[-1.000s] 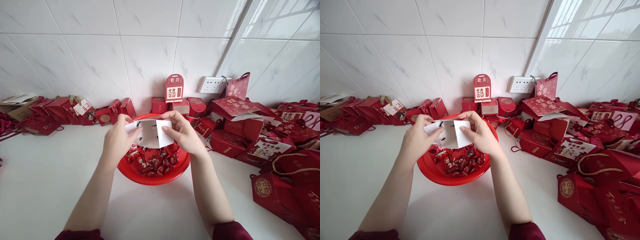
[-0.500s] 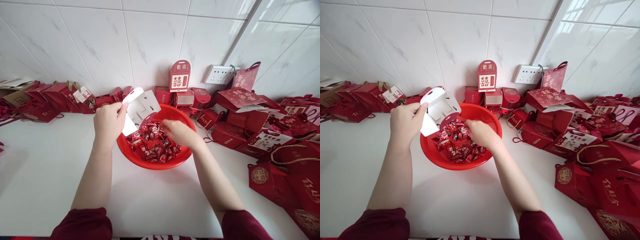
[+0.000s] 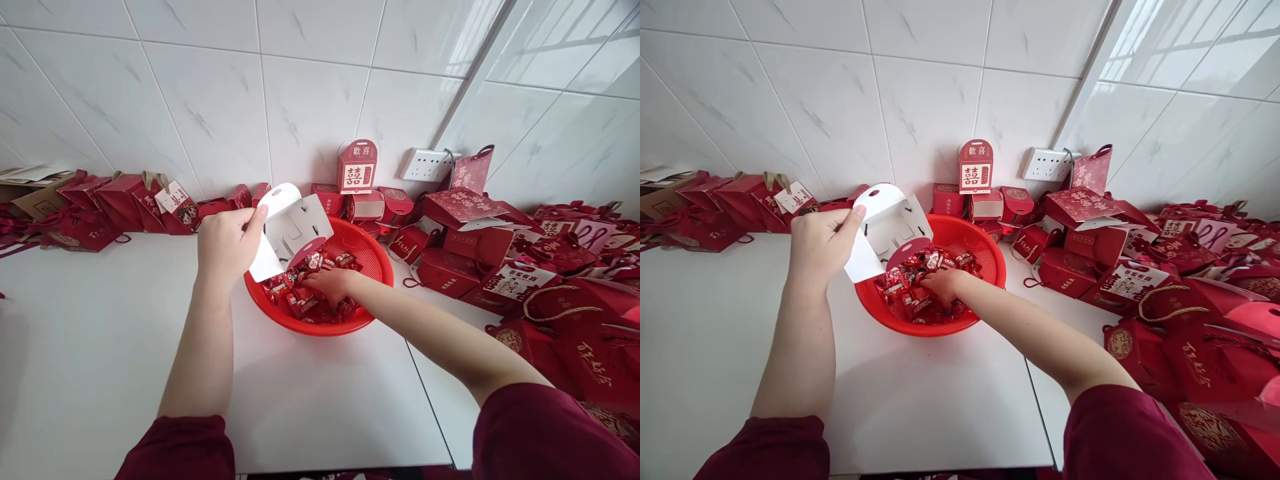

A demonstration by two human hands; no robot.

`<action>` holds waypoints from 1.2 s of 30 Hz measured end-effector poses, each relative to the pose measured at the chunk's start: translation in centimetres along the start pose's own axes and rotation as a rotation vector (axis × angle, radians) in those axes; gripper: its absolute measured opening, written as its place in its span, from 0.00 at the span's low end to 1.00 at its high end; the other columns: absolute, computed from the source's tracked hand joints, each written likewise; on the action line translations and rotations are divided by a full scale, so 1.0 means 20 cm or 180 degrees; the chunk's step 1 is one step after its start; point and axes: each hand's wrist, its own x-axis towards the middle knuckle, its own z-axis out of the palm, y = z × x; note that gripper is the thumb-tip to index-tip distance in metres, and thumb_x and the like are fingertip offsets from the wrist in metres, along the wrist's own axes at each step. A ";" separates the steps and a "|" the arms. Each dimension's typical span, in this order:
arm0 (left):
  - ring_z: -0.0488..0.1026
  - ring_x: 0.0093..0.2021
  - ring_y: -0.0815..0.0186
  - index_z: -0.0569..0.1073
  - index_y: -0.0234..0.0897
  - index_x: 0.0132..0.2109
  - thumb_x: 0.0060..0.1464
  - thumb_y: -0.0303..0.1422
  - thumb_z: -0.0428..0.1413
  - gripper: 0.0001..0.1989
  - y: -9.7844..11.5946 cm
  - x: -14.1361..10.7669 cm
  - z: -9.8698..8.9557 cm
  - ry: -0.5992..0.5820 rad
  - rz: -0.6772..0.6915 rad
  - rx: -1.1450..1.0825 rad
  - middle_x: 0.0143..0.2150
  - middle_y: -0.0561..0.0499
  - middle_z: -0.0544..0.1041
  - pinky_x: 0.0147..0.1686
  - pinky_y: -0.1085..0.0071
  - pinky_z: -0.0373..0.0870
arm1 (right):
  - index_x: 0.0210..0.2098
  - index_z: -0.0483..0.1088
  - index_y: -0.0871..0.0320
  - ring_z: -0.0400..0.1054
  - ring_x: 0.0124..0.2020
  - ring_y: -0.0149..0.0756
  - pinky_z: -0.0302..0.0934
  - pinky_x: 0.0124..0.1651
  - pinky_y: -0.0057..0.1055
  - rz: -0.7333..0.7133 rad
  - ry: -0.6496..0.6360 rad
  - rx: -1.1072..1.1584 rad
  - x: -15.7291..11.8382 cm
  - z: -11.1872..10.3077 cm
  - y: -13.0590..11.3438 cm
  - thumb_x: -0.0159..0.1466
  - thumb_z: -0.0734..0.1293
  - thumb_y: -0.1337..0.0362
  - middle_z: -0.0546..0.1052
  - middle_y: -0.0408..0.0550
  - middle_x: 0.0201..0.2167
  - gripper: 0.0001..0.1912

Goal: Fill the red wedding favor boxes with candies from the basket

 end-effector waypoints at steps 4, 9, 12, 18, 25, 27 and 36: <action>0.49 0.22 0.69 0.62 0.38 0.19 0.63 0.40 0.49 0.25 -0.03 0.00 -0.03 0.0005 0.0086 -0.0010 0.19 0.57 0.49 0.27 0.69 0.47 | 0.68 0.57 0.62 0.62 0.62 0.60 0.60 0.60 0.50 0.0078 0.0120 -0.0048 0.00 0.01 -0.02 0.48 0.77 0.67 0.66 0.66 0.63 0.50; 0.51 0.21 0.68 0.62 0.38 0.19 0.63 0.43 0.49 0.25 -0.04 0.00 -0.03 -0.0473 0.0036 0.0359 0.18 0.55 0.55 0.27 0.68 0.47 | 0.56 0.69 0.61 0.68 0.55 0.58 0.61 0.56 0.47 0.0207 0.0306 0.0124 -0.06 -0.03 -0.03 0.54 0.75 0.61 0.74 0.62 0.52 0.32; 0.53 0.21 0.66 0.61 0.39 0.18 0.63 0.43 0.48 0.26 -0.04 0.00 -0.02 -0.0749 -0.0087 0.0545 0.16 0.54 0.58 0.27 0.67 0.47 | 0.44 0.74 0.61 0.73 0.46 0.50 0.65 0.44 0.35 0.0246 0.0504 0.0351 -0.13 -0.05 -0.03 0.57 0.72 0.62 0.77 0.58 0.44 0.16; 0.54 0.20 0.65 0.66 0.40 0.18 0.60 0.42 0.51 0.23 -0.02 0.01 0.02 -0.1038 -0.0188 0.0535 0.17 0.56 0.55 0.27 0.69 0.46 | 0.45 0.74 0.53 0.72 0.35 0.38 0.59 0.32 0.28 0.0067 0.0778 0.0816 -0.28 -0.04 -0.02 0.60 0.69 0.67 0.79 0.45 0.35 0.14; 0.53 0.21 0.66 0.63 0.39 0.18 0.61 0.43 0.51 0.24 -0.05 0.03 0.05 -0.0915 -0.0360 0.0531 0.18 0.55 0.55 0.28 0.69 0.47 | 0.43 0.77 0.52 0.73 0.38 0.36 0.63 0.42 0.31 0.0038 0.1432 0.1720 -0.50 -0.05 0.08 0.62 0.66 0.69 0.80 0.42 0.38 0.12; 0.52 0.22 0.66 0.61 0.39 0.18 0.61 0.42 0.50 0.24 -0.06 0.04 0.04 -0.0620 -0.0485 0.0518 0.18 0.55 0.55 0.28 0.68 0.47 | 0.45 0.77 0.52 0.73 0.39 0.37 0.64 0.43 0.32 0.0481 0.1636 0.1683 -0.53 -0.03 0.12 0.62 0.66 0.68 0.80 0.43 0.39 0.13; 0.47 0.23 0.68 0.64 0.39 0.20 0.62 0.41 0.50 0.23 -0.07 0.05 0.01 -0.0087 -0.0475 0.0402 0.20 0.57 0.49 0.29 0.69 0.48 | 0.57 0.68 0.58 0.66 0.60 0.43 0.59 0.62 0.42 0.1350 0.3269 0.1834 -0.46 -0.01 0.16 0.65 0.64 0.67 0.73 0.54 0.58 0.20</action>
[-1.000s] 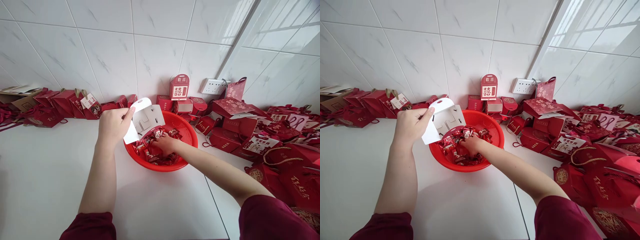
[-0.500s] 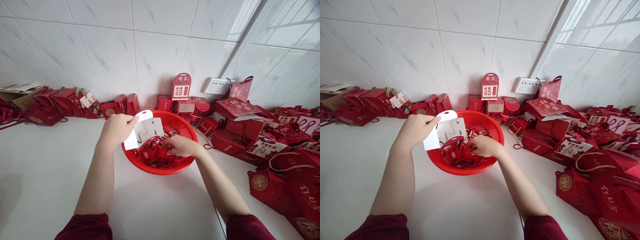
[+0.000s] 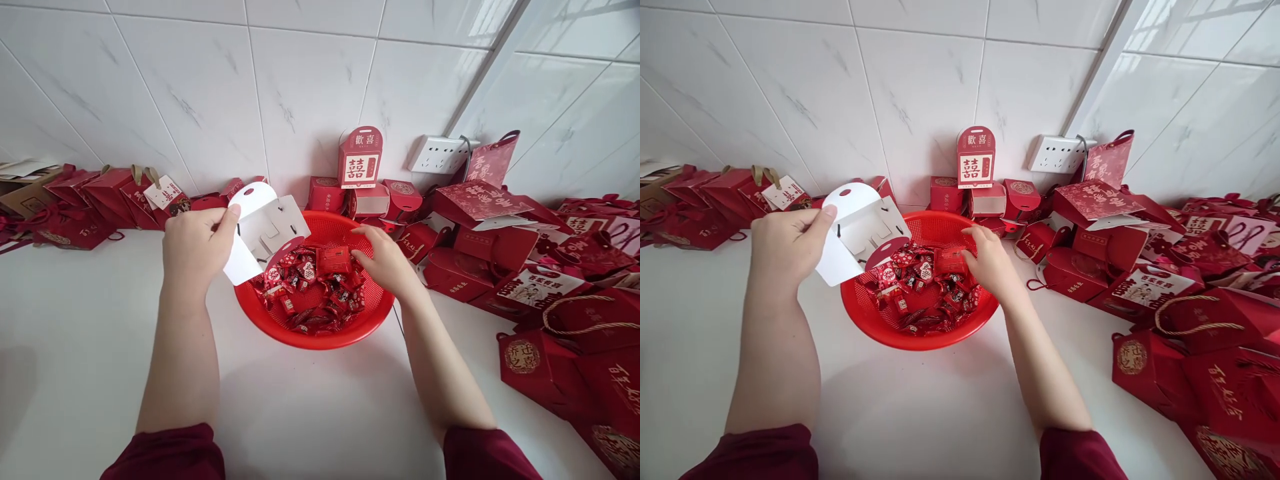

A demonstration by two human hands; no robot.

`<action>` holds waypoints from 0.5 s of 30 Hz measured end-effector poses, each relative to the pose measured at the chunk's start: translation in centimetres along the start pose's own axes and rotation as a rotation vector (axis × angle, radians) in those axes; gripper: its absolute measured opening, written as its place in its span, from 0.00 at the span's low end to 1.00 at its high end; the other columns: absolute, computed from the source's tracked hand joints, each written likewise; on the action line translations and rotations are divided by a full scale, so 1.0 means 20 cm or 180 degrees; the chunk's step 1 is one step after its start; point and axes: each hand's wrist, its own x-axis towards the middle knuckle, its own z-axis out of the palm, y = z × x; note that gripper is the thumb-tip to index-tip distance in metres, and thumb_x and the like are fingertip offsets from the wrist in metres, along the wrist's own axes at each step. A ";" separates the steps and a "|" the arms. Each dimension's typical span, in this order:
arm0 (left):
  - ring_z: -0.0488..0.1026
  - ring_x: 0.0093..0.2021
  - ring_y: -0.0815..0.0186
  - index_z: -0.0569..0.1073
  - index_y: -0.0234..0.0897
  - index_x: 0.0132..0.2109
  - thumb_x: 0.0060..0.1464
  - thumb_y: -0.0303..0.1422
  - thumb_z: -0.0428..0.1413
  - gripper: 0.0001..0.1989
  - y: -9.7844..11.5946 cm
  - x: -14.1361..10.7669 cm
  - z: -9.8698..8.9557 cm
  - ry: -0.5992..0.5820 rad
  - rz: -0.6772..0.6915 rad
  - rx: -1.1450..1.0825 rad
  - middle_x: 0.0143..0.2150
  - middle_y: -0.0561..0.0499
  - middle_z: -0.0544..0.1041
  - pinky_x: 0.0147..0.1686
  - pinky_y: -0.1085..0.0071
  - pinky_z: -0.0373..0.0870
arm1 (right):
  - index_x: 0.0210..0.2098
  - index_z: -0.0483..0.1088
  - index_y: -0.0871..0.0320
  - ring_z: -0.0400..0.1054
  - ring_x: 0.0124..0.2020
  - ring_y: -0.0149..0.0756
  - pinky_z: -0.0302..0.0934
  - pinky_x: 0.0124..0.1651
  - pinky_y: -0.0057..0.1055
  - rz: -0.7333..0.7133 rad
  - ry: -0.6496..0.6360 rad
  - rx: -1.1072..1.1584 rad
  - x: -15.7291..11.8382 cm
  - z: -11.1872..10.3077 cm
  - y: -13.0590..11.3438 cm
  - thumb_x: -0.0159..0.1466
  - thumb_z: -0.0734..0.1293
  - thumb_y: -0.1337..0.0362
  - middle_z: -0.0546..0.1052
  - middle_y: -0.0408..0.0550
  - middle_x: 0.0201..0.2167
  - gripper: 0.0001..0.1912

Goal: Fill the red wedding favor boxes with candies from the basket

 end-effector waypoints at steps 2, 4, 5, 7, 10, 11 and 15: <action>0.47 0.23 0.68 0.63 0.38 0.19 0.62 0.40 0.50 0.23 0.01 0.00 0.01 -0.0093 0.0027 -0.0010 0.20 0.57 0.50 0.29 0.69 0.48 | 0.53 0.71 0.55 0.70 0.56 0.40 0.62 0.59 0.38 -0.0189 -0.0754 0.0169 0.01 0.02 -0.03 0.67 0.63 0.67 0.76 0.49 0.54 0.16; 0.47 0.22 0.68 0.62 0.38 0.19 0.62 0.41 0.50 0.24 0.02 -0.01 0.03 -0.0244 0.0089 -0.0018 0.20 0.57 0.50 0.28 0.69 0.47 | 0.50 0.73 0.53 0.73 0.49 0.38 0.66 0.52 0.33 -0.0259 -0.1805 -0.0003 0.01 0.05 -0.05 0.68 0.61 0.68 0.79 0.45 0.50 0.14; 0.47 0.22 0.68 0.62 0.38 0.19 0.62 0.41 0.50 0.24 0.03 -0.02 0.03 -0.0327 0.0127 -0.0016 0.20 0.57 0.50 0.28 0.69 0.47 | 0.50 0.74 0.52 0.74 0.48 0.38 0.66 0.50 0.33 -0.0274 -0.2225 -0.0264 0.01 0.06 -0.05 0.68 0.60 0.69 0.79 0.46 0.49 0.15; 0.48 0.22 0.68 0.61 0.38 0.19 0.63 0.42 0.49 0.25 0.06 -0.03 0.05 -0.0526 0.0200 0.0003 0.20 0.57 0.50 0.28 0.70 0.47 | 0.53 0.73 0.54 0.73 0.49 0.43 0.66 0.49 0.35 -0.0231 -0.2684 -0.0872 0.01 0.11 -0.05 0.67 0.60 0.71 0.78 0.51 0.49 0.18; 0.49 0.22 0.69 0.60 0.38 0.20 0.63 0.43 0.48 0.25 0.10 -0.04 0.07 -0.0834 0.0297 0.0008 0.20 0.57 0.50 0.28 0.70 0.47 | 0.60 0.69 0.58 0.74 0.46 0.52 0.67 0.44 0.40 -0.0081 -0.2977 -0.1314 0.00 0.17 -0.04 0.63 0.66 0.67 0.72 0.62 0.56 0.26; 0.49 0.21 0.69 0.59 0.38 0.20 0.63 0.43 0.48 0.25 0.11 -0.04 0.09 -0.0936 0.0334 0.0008 0.19 0.57 0.50 0.28 0.70 0.47 | 0.62 0.67 0.59 0.75 0.44 0.53 0.68 0.42 0.40 -0.0047 -0.3081 -0.1401 0.00 0.19 -0.04 0.60 0.69 0.65 0.69 0.65 0.59 0.30; 0.52 0.21 0.68 0.54 0.38 0.20 0.64 0.44 0.46 0.25 0.14 -0.05 0.17 -0.1426 0.0444 0.0099 0.17 0.56 0.54 0.27 0.68 0.48 | 0.61 0.67 0.59 0.76 0.38 0.50 0.66 0.35 0.37 -0.0054 -0.3305 -0.1568 -0.01 0.21 -0.05 0.57 0.71 0.66 0.61 0.69 0.64 0.32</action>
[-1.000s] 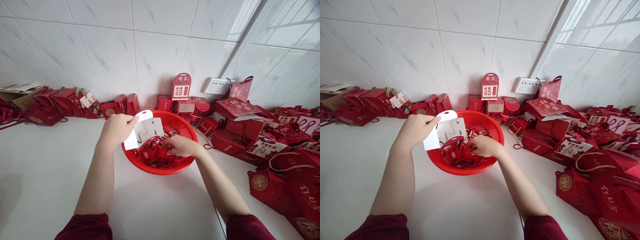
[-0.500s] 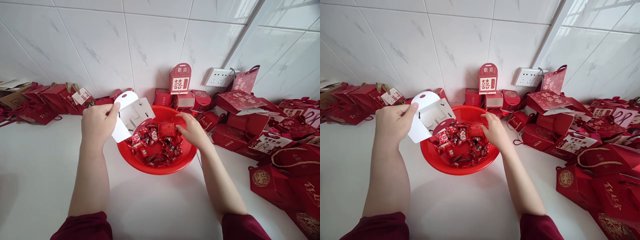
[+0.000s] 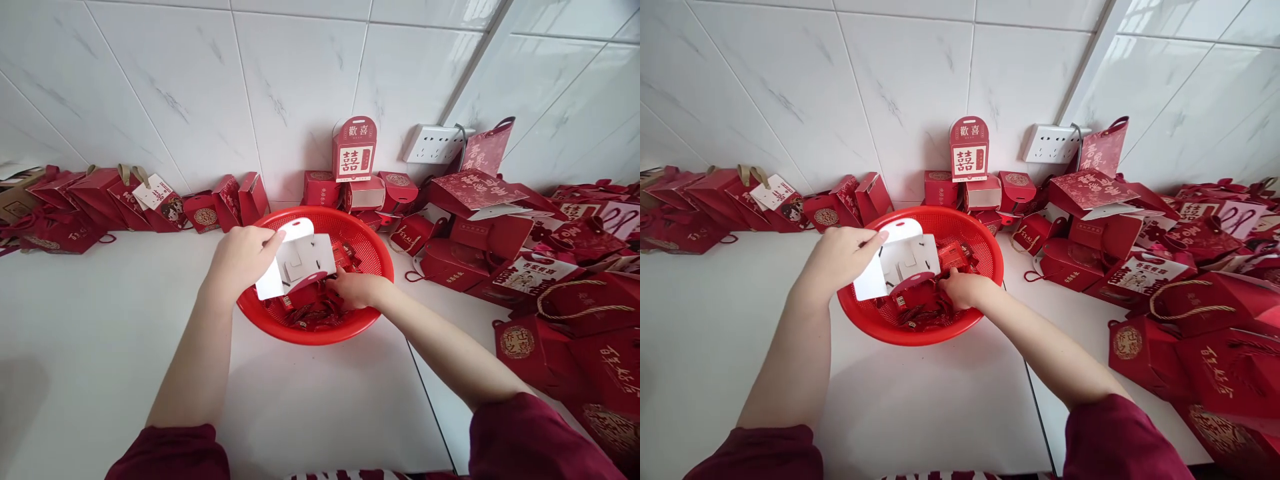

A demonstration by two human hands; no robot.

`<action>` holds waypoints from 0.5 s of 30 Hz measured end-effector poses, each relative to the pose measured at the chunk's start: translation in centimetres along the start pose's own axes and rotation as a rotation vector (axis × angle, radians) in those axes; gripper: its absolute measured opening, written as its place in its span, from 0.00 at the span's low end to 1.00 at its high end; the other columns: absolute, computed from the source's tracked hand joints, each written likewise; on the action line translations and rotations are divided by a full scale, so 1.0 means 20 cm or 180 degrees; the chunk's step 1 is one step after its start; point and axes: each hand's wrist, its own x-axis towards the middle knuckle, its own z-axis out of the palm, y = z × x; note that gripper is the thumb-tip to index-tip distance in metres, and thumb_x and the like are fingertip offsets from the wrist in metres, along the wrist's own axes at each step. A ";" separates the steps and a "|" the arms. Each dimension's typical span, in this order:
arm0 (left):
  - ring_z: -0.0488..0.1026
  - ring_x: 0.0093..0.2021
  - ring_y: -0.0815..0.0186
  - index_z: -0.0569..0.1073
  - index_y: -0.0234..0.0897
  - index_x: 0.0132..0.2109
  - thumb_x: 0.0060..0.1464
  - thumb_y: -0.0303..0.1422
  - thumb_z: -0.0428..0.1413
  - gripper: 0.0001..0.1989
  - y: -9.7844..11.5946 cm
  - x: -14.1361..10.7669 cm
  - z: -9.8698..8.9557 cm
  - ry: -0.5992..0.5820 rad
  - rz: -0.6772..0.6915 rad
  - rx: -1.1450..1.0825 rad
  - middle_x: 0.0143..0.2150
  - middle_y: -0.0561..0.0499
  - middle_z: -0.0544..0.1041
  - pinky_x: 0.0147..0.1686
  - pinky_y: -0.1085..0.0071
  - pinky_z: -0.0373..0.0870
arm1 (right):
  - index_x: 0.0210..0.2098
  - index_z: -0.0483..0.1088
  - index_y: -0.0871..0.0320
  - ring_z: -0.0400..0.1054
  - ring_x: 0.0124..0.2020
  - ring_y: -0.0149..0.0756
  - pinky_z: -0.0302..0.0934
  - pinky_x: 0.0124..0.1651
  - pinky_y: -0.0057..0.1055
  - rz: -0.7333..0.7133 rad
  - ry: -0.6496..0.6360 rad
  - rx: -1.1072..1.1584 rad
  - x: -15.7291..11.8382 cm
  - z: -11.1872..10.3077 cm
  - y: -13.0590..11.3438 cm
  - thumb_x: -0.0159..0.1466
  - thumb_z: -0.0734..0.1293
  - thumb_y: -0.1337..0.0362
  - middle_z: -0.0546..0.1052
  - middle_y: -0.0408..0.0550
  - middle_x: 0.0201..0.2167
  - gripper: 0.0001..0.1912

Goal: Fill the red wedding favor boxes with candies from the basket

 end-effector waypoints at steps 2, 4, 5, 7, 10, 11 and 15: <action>0.53 0.21 0.68 0.54 0.38 0.21 0.65 0.45 0.45 0.26 0.01 0.01 0.04 -0.0262 0.0038 0.0046 0.17 0.55 0.57 0.26 0.67 0.48 | 0.58 0.71 0.60 0.75 0.39 0.48 0.65 0.35 0.35 -0.0091 0.0010 0.0026 -0.01 -0.01 0.01 0.56 0.71 0.68 0.64 0.66 0.62 0.29; 0.54 0.20 0.67 0.53 0.38 0.21 0.65 0.45 0.44 0.26 0.01 0.02 0.07 -0.0423 0.0087 0.0046 0.17 0.54 0.59 0.26 0.67 0.48 | 0.53 0.73 0.60 0.74 0.43 0.47 0.65 0.37 0.32 -0.0243 0.0056 0.0108 -0.03 -0.02 0.04 0.55 0.72 0.67 0.69 0.60 0.59 0.25; 0.55 0.20 0.67 0.53 0.38 0.22 0.65 0.46 0.44 0.25 0.01 0.02 0.08 -0.0471 0.0117 0.0022 0.17 0.54 0.60 0.25 0.67 0.48 | 0.52 0.74 0.59 0.73 0.44 0.46 0.64 0.39 0.31 -0.0344 0.0091 0.0170 -0.04 -0.03 0.06 0.56 0.72 0.65 0.72 0.57 0.55 0.23; 0.55 0.20 0.67 0.53 0.37 0.22 0.65 0.46 0.44 0.25 0.02 0.03 0.09 -0.0552 0.0174 -0.0057 0.18 0.54 0.60 0.25 0.66 0.47 | 0.48 0.74 0.58 0.72 0.43 0.43 0.63 0.38 0.30 -0.0488 0.0227 0.0376 -0.08 -0.04 0.11 0.56 0.73 0.60 0.77 0.51 0.46 0.20; 0.53 0.20 0.68 0.50 0.37 0.23 0.64 0.46 0.45 0.25 0.02 0.03 0.12 -0.0723 0.0275 -0.0244 0.18 0.54 0.57 0.24 0.66 0.46 | 0.41 0.74 0.57 0.71 0.36 0.40 0.60 0.34 0.31 -0.0321 0.0740 0.0784 -0.20 -0.07 0.17 0.58 0.72 0.54 0.78 0.47 0.36 0.16; 0.52 0.20 0.68 0.50 0.37 0.23 0.64 0.46 0.45 0.25 0.02 0.04 0.13 -0.0781 0.0299 -0.0316 0.18 0.54 0.55 0.24 0.66 0.45 | 0.41 0.74 0.56 0.71 0.35 0.40 0.60 0.34 0.31 -0.0222 0.0991 0.0908 -0.24 -0.08 0.18 0.59 0.72 0.53 0.78 0.47 0.36 0.15; 0.51 0.20 0.69 0.51 0.37 0.23 0.64 0.47 0.45 0.25 0.04 0.05 0.16 -0.0891 0.0321 -0.0525 0.18 0.55 0.54 0.23 0.66 0.46 | 0.49 0.72 0.53 0.72 0.38 0.39 0.63 0.40 0.32 -0.0281 0.2015 0.1352 -0.40 -0.14 0.18 0.66 0.66 0.55 0.79 0.45 0.41 0.15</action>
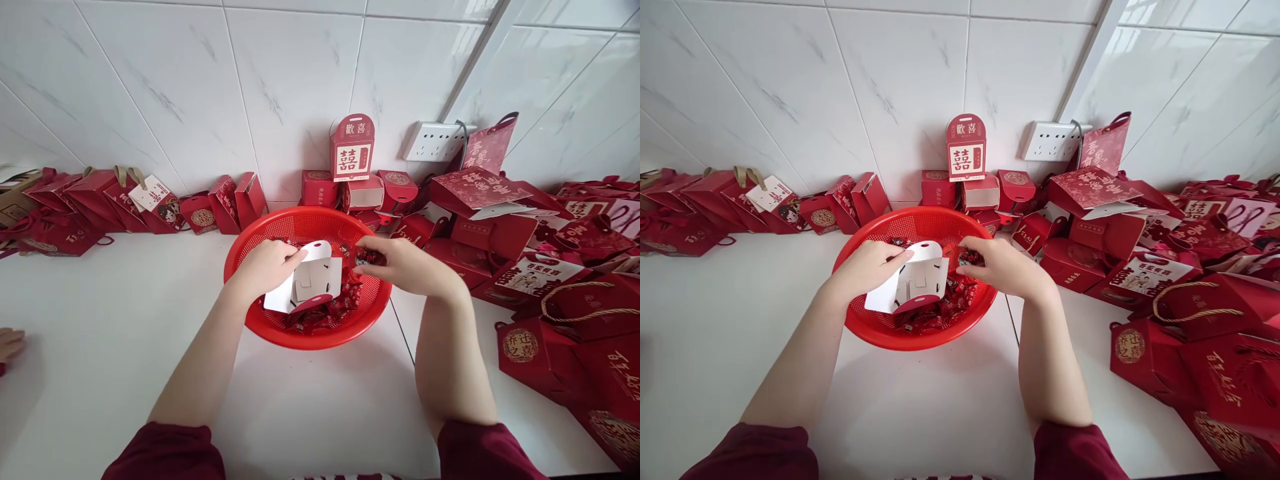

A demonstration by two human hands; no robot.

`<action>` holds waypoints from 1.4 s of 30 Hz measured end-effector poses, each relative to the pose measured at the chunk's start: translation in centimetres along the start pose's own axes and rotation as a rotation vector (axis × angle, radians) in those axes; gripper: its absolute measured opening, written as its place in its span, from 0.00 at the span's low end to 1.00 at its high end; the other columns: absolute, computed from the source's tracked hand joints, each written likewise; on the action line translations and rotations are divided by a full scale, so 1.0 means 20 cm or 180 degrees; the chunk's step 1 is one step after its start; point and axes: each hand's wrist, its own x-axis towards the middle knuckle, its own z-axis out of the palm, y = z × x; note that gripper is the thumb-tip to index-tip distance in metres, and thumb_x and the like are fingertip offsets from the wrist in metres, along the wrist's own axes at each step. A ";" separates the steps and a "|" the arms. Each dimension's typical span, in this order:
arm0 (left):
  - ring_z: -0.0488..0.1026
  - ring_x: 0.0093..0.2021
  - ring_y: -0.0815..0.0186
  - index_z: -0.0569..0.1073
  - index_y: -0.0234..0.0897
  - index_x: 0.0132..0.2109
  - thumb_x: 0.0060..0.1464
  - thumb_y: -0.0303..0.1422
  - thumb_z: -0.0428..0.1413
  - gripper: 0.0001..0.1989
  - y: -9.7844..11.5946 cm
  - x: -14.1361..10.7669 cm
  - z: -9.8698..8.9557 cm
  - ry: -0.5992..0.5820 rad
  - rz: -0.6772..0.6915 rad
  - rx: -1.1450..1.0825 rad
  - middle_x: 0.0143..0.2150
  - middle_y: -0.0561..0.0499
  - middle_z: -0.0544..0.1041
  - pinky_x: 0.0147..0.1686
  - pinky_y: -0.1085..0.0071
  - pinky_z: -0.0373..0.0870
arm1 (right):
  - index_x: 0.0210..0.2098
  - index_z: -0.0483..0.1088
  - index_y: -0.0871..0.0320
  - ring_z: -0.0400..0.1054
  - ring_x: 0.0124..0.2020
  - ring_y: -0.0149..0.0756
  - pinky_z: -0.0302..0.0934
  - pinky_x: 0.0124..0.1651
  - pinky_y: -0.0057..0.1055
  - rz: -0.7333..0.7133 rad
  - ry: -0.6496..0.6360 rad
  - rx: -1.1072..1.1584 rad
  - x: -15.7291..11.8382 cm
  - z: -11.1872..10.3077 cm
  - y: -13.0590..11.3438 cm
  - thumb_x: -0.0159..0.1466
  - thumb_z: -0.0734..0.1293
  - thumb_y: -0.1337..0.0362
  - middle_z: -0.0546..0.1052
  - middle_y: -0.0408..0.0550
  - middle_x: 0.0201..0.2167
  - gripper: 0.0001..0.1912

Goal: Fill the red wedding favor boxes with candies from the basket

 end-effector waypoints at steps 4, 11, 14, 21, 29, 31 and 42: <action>0.58 0.21 0.67 0.61 0.39 0.24 0.63 0.47 0.47 0.23 -0.01 0.02 0.02 -0.0152 -0.0083 0.0066 0.20 0.53 0.63 0.23 0.66 0.48 | 0.53 0.71 0.52 0.73 0.47 0.37 0.65 0.49 0.33 -0.0754 0.0169 0.0791 0.04 0.06 -0.10 0.69 0.61 0.65 0.78 0.44 0.49 0.15; 0.60 0.21 0.66 0.55 0.38 0.22 0.64 0.48 0.43 0.26 -0.05 0.04 0.01 -0.0149 -0.0474 0.0380 0.19 0.51 0.64 0.23 0.65 0.48 | 0.54 0.72 0.53 0.72 0.51 0.37 0.65 0.53 0.34 -0.0728 -0.0040 0.0694 0.12 0.16 -0.09 0.68 0.60 0.71 0.78 0.46 0.52 0.18; 0.60 0.22 0.65 0.54 0.38 0.21 0.63 0.47 0.45 0.25 -0.06 0.03 -0.06 0.0119 -0.0645 0.0538 0.19 0.52 0.64 0.25 0.66 0.49 | 0.49 0.73 0.53 0.73 0.47 0.35 0.64 0.49 0.31 -0.0337 0.0287 0.0457 0.09 0.10 -0.03 0.70 0.60 0.67 0.79 0.44 0.48 0.13; 0.53 0.25 0.69 0.52 0.40 0.20 0.61 0.42 0.48 0.24 -0.13 -0.06 -0.24 0.1612 -0.1187 0.0300 0.20 0.54 0.52 0.29 0.70 0.51 | 0.41 0.72 0.58 0.71 0.38 0.39 0.56 0.35 0.31 0.0513 -0.0758 -0.0780 0.13 0.15 0.03 0.70 0.56 0.69 0.79 0.51 0.38 0.12; 0.51 0.27 0.70 0.51 0.40 0.21 0.61 0.42 0.48 0.23 -0.10 -0.10 -0.26 0.1547 -0.1201 0.0293 0.22 0.55 0.51 0.31 0.71 0.51 | 0.32 0.72 0.57 0.70 0.32 0.36 0.54 0.30 0.29 0.0020 -0.1802 -0.0442 0.14 0.24 -0.07 0.66 0.57 0.70 0.78 0.48 0.34 0.12; 0.50 0.27 0.68 0.50 0.40 0.20 0.62 0.41 0.48 0.24 -0.09 -0.09 -0.25 0.1419 -0.1170 0.0332 0.21 0.54 0.51 0.31 0.69 0.51 | 0.35 0.73 0.57 0.70 0.32 0.37 0.54 0.30 0.30 -0.0093 -0.2002 -0.0404 0.13 0.27 -0.10 0.66 0.57 0.70 0.78 0.49 0.34 0.14; 0.53 0.27 0.68 0.50 0.39 0.22 0.63 0.43 0.46 0.24 -0.07 -0.09 -0.23 0.0997 -0.1134 0.0441 0.21 0.52 0.54 0.30 0.69 0.51 | 0.61 0.66 0.56 0.71 0.35 0.44 0.55 0.27 0.31 -0.0019 -0.2180 -0.0745 0.12 0.42 -0.16 0.66 0.55 0.67 0.78 0.56 0.41 0.25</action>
